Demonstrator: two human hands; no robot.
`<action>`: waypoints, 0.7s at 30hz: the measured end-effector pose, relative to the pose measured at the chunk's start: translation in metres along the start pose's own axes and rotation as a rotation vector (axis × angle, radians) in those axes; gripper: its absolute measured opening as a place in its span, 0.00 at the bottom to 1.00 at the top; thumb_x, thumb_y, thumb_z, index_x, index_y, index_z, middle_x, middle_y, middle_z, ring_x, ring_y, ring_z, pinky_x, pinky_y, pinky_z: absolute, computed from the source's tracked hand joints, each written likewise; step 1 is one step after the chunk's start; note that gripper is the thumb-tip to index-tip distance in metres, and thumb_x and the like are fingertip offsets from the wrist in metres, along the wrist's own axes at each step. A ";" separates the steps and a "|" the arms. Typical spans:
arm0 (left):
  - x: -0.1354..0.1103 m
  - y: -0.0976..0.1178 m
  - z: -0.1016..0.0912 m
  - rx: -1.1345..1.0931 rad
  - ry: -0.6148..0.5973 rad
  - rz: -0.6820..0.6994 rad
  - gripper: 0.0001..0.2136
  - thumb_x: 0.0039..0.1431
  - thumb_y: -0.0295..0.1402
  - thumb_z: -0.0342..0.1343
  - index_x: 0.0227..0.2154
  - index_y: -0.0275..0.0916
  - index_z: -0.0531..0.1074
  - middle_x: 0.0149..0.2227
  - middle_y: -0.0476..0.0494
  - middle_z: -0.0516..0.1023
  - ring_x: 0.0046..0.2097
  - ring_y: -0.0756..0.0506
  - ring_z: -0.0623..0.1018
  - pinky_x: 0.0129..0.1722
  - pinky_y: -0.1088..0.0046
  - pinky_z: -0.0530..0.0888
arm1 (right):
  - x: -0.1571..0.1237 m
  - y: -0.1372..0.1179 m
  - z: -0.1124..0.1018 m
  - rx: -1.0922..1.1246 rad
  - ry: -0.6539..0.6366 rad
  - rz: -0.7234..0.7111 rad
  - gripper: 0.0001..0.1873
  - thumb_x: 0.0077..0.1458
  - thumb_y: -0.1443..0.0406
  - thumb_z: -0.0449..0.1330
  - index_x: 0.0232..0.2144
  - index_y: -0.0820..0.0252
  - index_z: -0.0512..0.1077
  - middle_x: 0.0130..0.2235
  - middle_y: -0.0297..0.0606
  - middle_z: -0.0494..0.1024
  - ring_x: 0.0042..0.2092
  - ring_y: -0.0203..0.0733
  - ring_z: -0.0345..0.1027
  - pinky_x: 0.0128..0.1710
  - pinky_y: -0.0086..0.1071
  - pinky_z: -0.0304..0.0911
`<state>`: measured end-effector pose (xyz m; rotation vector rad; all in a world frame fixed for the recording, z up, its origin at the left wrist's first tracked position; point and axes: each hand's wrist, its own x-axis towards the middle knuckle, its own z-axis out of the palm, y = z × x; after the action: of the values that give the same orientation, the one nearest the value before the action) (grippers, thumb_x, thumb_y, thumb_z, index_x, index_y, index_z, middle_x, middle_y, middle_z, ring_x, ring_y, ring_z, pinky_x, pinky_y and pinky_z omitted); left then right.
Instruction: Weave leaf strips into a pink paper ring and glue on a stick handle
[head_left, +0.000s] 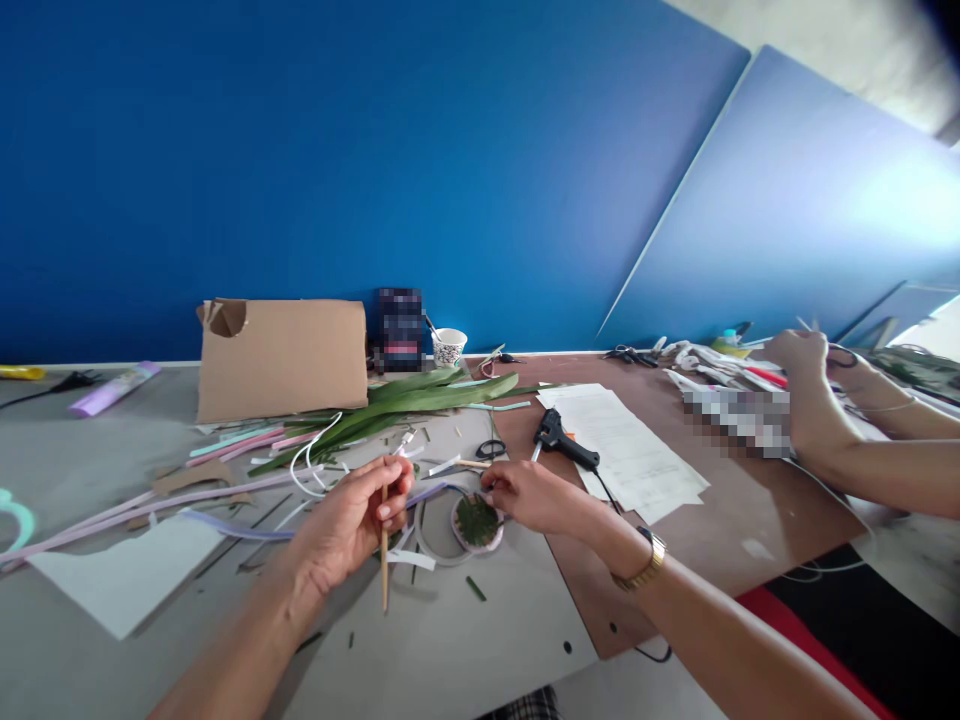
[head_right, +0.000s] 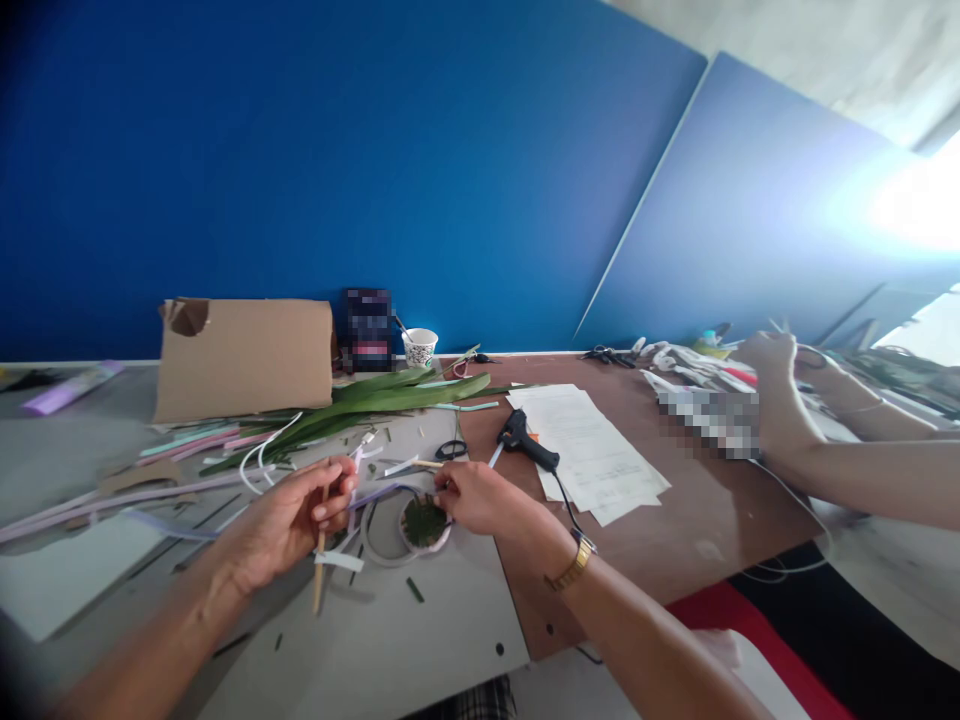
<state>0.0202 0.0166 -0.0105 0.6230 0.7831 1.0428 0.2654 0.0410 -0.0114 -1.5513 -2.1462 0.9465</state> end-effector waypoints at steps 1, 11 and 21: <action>-0.001 0.000 0.000 0.011 0.002 0.001 0.02 0.54 0.28 0.57 0.29 0.34 0.72 0.26 0.50 0.70 0.18 0.58 0.60 0.18 0.83 0.60 | -0.003 0.000 -0.002 -0.009 0.022 -0.017 0.08 0.51 0.68 0.58 0.34 0.58 0.76 0.26 0.36 0.76 0.27 0.38 0.66 0.27 0.30 0.55; -0.013 -0.009 0.021 0.438 0.038 0.054 0.03 0.51 0.26 0.60 0.31 0.35 0.76 0.23 0.50 0.70 0.19 0.55 0.61 0.18 0.83 0.58 | -0.059 0.007 -0.003 -0.130 0.165 -0.366 0.18 0.56 0.75 0.49 0.44 0.59 0.73 0.41 0.44 0.73 0.43 0.44 0.69 0.42 0.36 0.66; -0.007 -0.034 0.024 0.823 0.067 0.129 0.10 0.47 0.25 0.60 0.34 0.40 0.79 0.24 0.49 0.76 0.25 0.48 0.71 0.25 0.78 0.63 | -0.077 0.016 0.019 -0.333 0.165 -0.419 0.25 0.50 0.77 0.48 0.51 0.63 0.67 0.40 0.47 0.68 0.41 0.48 0.65 0.41 0.42 0.67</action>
<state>0.0544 -0.0051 -0.0208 1.3547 1.2524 0.8333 0.2918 -0.0335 -0.0272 -1.1789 -2.4545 0.3280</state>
